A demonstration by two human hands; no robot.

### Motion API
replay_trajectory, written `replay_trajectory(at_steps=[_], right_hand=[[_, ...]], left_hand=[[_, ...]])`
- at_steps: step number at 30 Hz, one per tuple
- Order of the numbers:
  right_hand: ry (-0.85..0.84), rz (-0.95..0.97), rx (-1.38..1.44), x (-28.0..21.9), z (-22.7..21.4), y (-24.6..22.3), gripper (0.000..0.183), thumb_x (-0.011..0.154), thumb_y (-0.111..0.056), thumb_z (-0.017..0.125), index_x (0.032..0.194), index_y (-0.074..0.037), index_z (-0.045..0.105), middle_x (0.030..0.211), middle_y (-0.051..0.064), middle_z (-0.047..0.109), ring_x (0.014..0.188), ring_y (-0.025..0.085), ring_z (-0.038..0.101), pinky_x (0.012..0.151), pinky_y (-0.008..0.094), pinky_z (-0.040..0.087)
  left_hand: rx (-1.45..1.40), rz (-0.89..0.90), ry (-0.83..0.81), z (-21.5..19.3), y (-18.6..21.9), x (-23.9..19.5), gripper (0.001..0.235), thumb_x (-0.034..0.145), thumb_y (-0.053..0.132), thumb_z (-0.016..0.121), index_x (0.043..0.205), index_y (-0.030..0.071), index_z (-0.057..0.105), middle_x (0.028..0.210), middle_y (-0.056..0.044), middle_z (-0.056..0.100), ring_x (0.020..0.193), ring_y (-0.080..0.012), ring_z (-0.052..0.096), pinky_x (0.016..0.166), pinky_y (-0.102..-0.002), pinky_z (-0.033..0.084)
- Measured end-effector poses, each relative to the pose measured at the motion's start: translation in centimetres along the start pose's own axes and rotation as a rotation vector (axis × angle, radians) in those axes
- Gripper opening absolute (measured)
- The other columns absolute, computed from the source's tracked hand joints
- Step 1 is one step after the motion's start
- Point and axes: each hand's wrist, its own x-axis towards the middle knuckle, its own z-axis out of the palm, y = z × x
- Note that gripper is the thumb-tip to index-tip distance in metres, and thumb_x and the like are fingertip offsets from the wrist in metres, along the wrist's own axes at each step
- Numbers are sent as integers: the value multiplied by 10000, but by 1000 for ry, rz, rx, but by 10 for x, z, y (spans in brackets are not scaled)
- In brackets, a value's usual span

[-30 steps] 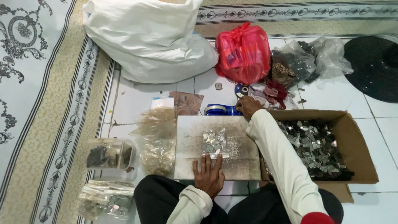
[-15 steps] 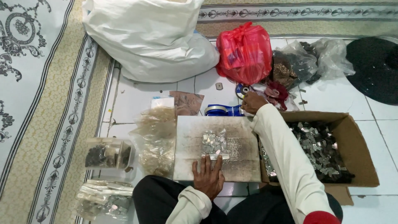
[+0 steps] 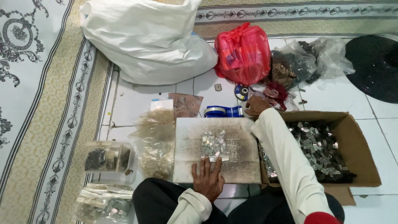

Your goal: The person sits on the floor and sorts small shiny metal pieces from a cardboard box into a clear plastic bag. They handle the pieces by hand, place them into the bag, and then set the filled bag aside.

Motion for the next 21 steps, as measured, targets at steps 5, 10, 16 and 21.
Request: replay_trajectory(at_steps=[5,10,16,21], right_hand=[[28,-3,200,1,-2,10,598,932,-352,561,1468,-88,536,1528,176,520,1361,390,527,1086,502,439],[2,22,216,-17,-9,-15,883,878,-575,673,1589,-171,340,1618,165,407,1439,386,454,1118,535,419],[-54,199,226,-7,-5,-10,1053,766,-593,809,1609,-189,324,1645,104,385,1471,353,427,1148,528,408],[-48,180,493,18,6,13,1082,655,-349,942,1569,-108,417,1517,181,545,1355,373,555,1070,463,476]], left_hand=[[13,3,-5,-2,0,3,643,882,358,587,1503,200,541,1337,-204,627,1239,-365,576,1062,-583,397],[31,14,5,-3,1,3,634,895,368,569,1505,198,541,1327,-205,632,1223,-363,579,1063,-581,397],[13,7,8,1,2,0,648,882,355,588,1509,204,537,1343,-215,626,1237,-377,582,1066,-595,396],[27,12,-3,1,0,-2,670,871,365,588,1518,203,524,1346,-205,619,1253,-381,568,1071,-595,387]])
